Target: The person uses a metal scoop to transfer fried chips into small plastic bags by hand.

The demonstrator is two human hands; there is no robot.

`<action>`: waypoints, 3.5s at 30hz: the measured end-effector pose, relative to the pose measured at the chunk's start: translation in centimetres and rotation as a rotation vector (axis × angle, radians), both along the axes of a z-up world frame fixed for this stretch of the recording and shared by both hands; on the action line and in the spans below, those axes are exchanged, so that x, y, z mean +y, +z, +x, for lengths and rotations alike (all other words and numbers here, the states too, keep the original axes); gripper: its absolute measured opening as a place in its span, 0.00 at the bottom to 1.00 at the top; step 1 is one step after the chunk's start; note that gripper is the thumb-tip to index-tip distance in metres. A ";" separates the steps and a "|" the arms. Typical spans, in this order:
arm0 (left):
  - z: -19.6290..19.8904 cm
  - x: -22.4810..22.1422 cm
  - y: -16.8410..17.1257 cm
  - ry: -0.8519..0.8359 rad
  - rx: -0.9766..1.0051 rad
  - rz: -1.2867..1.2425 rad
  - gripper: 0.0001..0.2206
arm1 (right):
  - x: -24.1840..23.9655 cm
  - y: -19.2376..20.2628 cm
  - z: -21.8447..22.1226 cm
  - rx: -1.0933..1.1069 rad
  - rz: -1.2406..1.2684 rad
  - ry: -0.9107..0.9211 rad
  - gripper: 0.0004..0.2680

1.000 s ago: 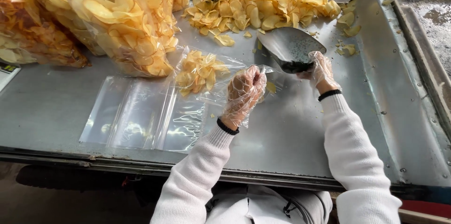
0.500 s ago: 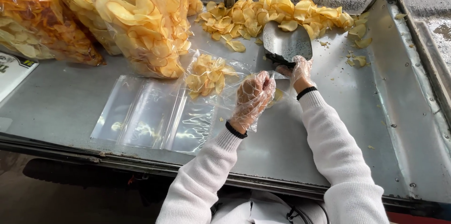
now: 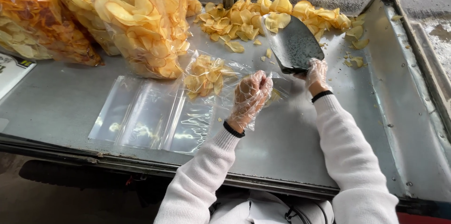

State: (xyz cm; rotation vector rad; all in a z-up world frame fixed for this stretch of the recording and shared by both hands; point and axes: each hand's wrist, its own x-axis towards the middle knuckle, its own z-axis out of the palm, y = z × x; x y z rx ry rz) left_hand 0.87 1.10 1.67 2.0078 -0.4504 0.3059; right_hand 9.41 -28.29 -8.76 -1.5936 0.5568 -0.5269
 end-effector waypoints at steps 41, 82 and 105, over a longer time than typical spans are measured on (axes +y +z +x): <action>-0.2 -0.7 -2.0 -0.171 -0.218 -0.057 0.10 | -14.2 3.0 -21.8 -0.051 -0.790 0.383 0.08; -0.2 -0.1 -1.2 -0.151 -0.138 -0.078 0.13 | -11.9 3.1 -14.4 0.428 -0.914 0.004 0.06; 0.6 -0.3 -0.9 -0.078 0.054 -0.076 0.09 | -25.4 -20.3 6.1 -0.086 -2.220 -0.542 0.17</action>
